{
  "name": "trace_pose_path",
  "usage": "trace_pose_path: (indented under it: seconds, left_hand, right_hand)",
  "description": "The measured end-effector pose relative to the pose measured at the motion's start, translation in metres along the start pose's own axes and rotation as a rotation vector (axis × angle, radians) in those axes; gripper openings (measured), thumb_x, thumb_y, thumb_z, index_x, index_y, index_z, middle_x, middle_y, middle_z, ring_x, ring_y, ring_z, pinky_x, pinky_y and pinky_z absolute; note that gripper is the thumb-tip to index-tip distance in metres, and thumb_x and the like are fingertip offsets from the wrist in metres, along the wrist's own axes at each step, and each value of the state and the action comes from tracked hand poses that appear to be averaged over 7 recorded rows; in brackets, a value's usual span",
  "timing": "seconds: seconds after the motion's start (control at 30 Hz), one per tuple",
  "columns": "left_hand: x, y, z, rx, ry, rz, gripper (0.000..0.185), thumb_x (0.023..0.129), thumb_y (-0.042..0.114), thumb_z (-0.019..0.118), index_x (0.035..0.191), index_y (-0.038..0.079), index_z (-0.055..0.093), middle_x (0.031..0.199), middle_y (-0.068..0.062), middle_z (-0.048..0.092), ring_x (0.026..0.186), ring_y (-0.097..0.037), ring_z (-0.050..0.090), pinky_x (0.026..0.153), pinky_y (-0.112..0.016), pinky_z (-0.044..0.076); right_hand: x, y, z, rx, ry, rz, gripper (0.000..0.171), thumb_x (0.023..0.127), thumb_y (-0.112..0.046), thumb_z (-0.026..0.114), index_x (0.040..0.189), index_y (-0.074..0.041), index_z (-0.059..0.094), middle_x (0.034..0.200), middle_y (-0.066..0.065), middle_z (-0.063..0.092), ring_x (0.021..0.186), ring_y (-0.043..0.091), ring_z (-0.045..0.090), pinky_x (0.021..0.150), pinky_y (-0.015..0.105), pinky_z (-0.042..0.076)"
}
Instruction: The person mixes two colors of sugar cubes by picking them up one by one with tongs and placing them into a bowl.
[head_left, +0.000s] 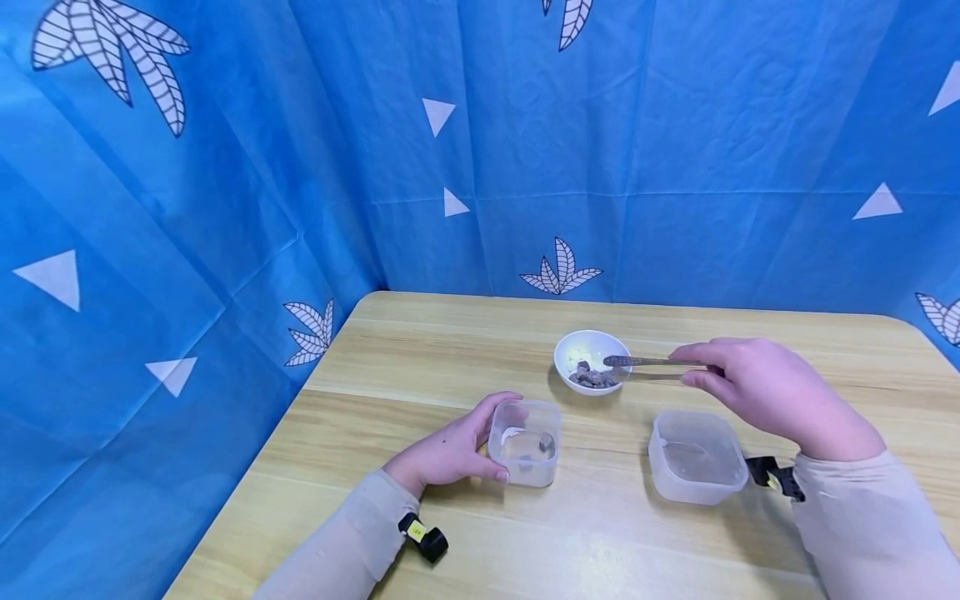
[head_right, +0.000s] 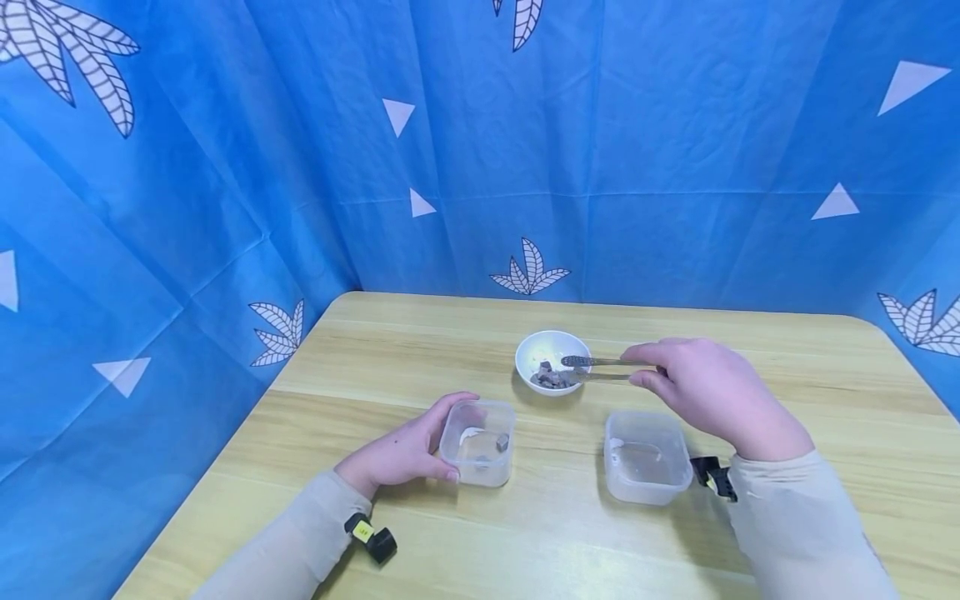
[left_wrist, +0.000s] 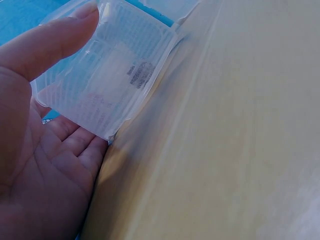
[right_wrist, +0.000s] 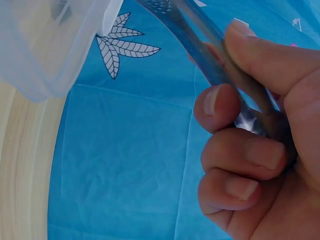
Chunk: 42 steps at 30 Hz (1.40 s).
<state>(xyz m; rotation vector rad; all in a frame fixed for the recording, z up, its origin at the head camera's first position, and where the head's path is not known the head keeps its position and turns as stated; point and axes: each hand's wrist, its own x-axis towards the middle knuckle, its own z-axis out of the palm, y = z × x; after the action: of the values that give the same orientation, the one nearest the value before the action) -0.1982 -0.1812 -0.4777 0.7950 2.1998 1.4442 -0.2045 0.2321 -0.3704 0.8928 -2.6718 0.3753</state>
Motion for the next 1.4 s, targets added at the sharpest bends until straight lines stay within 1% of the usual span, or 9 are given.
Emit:
trace_pose_path:
  seconds: [0.1, 0.23, 0.33, 0.57, 0.73, 1.07, 1.17, 1.3, 1.4]
  left_hand:
    - [0.0, 0.0, 0.0, -0.002, 0.0, 0.002, 0.108, 0.076, 0.009, 0.087, 0.159, 0.024, 0.021, 0.151, 0.005, 0.041, 0.144, -0.011, 0.034, 0.117, -0.029, 0.028]
    - [0.0, 0.0, 0.0, -0.003, -0.003, 0.003, 0.108, 0.076, 0.009, 0.087, 0.159, 0.024, 0.021, 0.151, 0.005, 0.042, 0.143, -0.01, 0.035, 0.117, -0.029, 0.028]
    - [0.0, 0.001, 0.0, -0.002, -0.004, 0.002, 0.109, 0.075, 0.008, 0.087, 0.16, 0.024, 0.02, 0.151, 0.005, 0.042, 0.143, -0.009, 0.036, 0.117, -0.029, 0.028]
    - [-0.001, -0.001, 0.0, 0.001, -0.004, 0.005, 0.108, 0.076, 0.01, 0.087, 0.159, 0.024, 0.02, 0.152, 0.004, 0.041, 0.144, -0.011, 0.034, 0.118, -0.031, 0.027]
    - [-0.002, 0.0, 0.0, 0.002, -0.006, 0.014, 0.108, 0.076, 0.01, 0.087, 0.16, 0.023, 0.02, 0.152, 0.004, 0.041, 0.144, -0.012, 0.034, 0.118, -0.03, 0.027]
    - [-0.001, 0.0, 0.0, -0.002, -0.01, 0.003, 0.107, 0.076, 0.01, 0.087, 0.16, 0.025, 0.021, 0.153, 0.004, 0.041, 0.144, -0.009, 0.034, 0.118, -0.029, 0.026]
    - [0.0, -0.001, 0.0, 0.007, -0.01, 0.007, 0.108, 0.076, 0.011, 0.087, 0.16, 0.024, 0.02, 0.153, 0.005, 0.041, 0.144, -0.009, 0.034, 0.119, -0.029, 0.025]
    - [0.0, 0.0, 0.0, 0.01, -0.009, 0.014, 0.108, 0.076, 0.01, 0.087, 0.16, 0.023, 0.02, 0.152, 0.004, 0.042, 0.144, -0.01, 0.035, 0.118, -0.03, 0.026]
    - [-0.001, 0.001, -0.001, 0.011, -0.009, 0.016, 0.108, 0.076, 0.01, 0.087, 0.16, 0.023, 0.02, 0.152, 0.003, 0.042, 0.143, -0.01, 0.036, 0.118, -0.03, 0.027]
  right_hand:
    - [0.0, -0.001, -0.001, 0.001, -0.018, 0.007, 0.032, 0.094, -0.021, 0.073, 0.125, -0.015, 0.071, 0.109, 0.004, 0.073, 0.089, 0.022, 0.07, 0.079, 0.051, 0.056]
    - [0.002, -0.002, -0.004, -0.002, -0.048, 0.042, 0.032, 0.095, -0.024, 0.072, 0.125, -0.014, 0.07, 0.096, -0.005, 0.07, 0.073, 0.008, 0.057, 0.069, 0.043, 0.053]
    - [0.002, -0.004, -0.007, -0.002, -0.056, 0.065, 0.031, 0.097, -0.028, 0.07, 0.125, -0.015, 0.07, 0.087, -0.009, 0.067, 0.069, 0.006, 0.053, 0.068, 0.041, 0.052]
    - [0.001, -0.015, -0.013, -0.012, -0.046, 0.052, 0.025, 0.099, -0.031, 0.067, 0.119, -0.018, 0.072, 0.099, -0.005, 0.073, 0.07, 0.009, 0.06, 0.067, 0.044, 0.053]
    - [0.0, -0.033, -0.016, 0.002, -0.056, 0.002, 0.018, 0.099, -0.031, 0.067, 0.113, -0.021, 0.07, 0.081, -0.018, 0.061, 0.06, 0.002, 0.046, 0.059, 0.03, 0.043]
    - [0.004, -0.059, -0.012, 0.15, -0.136, -0.032, 0.03, 0.097, -0.044, 0.067, 0.119, -0.023, 0.066, 0.065, -0.02, 0.046, 0.058, 0.0, 0.041, 0.057, 0.026, 0.039]
    - [0.011, -0.065, -0.01, 0.177, -0.146, -0.072, 0.029, 0.095, -0.045, 0.068, 0.116, -0.024, 0.068, 0.069, -0.021, 0.051, 0.058, -0.002, 0.043, 0.058, 0.025, 0.041]
    - [0.028, -0.073, -0.009, 0.135, -0.134, -0.182, 0.022, 0.094, -0.042, 0.071, 0.108, -0.025, 0.074, 0.085, -0.022, 0.064, 0.064, -0.004, 0.05, 0.06, 0.025, 0.047]
    - [0.044, -0.084, -0.012, 0.07, -0.15, -0.257, 0.012, 0.091, -0.04, 0.075, 0.096, -0.029, 0.076, 0.081, -0.024, 0.062, 0.062, -0.005, 0.049, 0.058, 0.025, 0.047]
